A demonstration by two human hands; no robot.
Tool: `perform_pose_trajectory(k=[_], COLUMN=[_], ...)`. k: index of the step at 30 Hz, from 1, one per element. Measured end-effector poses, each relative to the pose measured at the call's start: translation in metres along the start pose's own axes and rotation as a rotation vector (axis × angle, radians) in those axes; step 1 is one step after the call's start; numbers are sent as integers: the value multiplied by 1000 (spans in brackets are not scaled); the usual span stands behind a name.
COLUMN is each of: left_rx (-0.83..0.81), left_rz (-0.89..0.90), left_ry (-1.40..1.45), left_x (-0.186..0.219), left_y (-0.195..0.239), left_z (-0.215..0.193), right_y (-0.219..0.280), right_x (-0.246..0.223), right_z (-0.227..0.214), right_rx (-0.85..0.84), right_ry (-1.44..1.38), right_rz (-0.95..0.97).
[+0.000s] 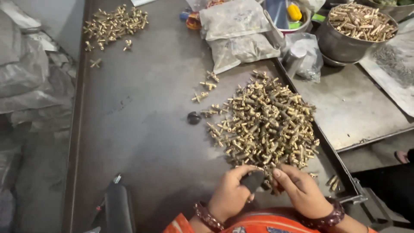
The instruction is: Grinding and polishing small brass T-junction fittings using a handheld rotary tool.
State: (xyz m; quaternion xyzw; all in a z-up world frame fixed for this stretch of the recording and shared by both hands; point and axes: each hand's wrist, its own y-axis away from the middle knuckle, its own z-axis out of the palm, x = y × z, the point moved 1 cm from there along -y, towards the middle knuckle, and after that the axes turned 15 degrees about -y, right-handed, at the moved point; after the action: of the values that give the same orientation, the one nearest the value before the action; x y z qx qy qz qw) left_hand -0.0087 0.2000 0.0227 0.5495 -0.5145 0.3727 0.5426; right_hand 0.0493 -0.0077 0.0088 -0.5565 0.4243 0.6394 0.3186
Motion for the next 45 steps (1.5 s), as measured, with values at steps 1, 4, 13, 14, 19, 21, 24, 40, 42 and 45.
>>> perform_pose_trajectory(k=[1, 4, 13, 14, 19, 21, 24, 40, 42, 45], left_rx=[-3, -90, 99, 136, 248, 263, 334, 395, 323, 215], left_rz=[-2, -6, 94, 152, 217, 197, 129, -206, -187, -87], left_ry=[2, 437, 443, 389, 187, 208, 313, 619, 661, 630], left_x=[-11, -20, -13, -13, -8, -15, -42, -71, -29, -10], left_y=[0, 4, 24, 26, 35, 33, 19, -9, -5, -1], left_z=[0, -5, -16, -17, -28, -32, -40, -87, -93, -86], right_y=[2, 3, -5, -8, -26, -33, -52, -182, -153, -114], right_x=[-6, -32, -9, -5, 18, 20, -6, -61, -82, -87], right_z=[2, 15, 35, 37, 36, 37, 50, 96, 91, 84], right_rx=[2, -29, -80, -76, -103, -144, -163, -271, -298, -352], right_ry=[0, 363, 383, 254, -96, -201, -47, 1168, 755, 385], right_rz=[3, -275, -210, -95, 160, 265, 267, -473, -619, -426])
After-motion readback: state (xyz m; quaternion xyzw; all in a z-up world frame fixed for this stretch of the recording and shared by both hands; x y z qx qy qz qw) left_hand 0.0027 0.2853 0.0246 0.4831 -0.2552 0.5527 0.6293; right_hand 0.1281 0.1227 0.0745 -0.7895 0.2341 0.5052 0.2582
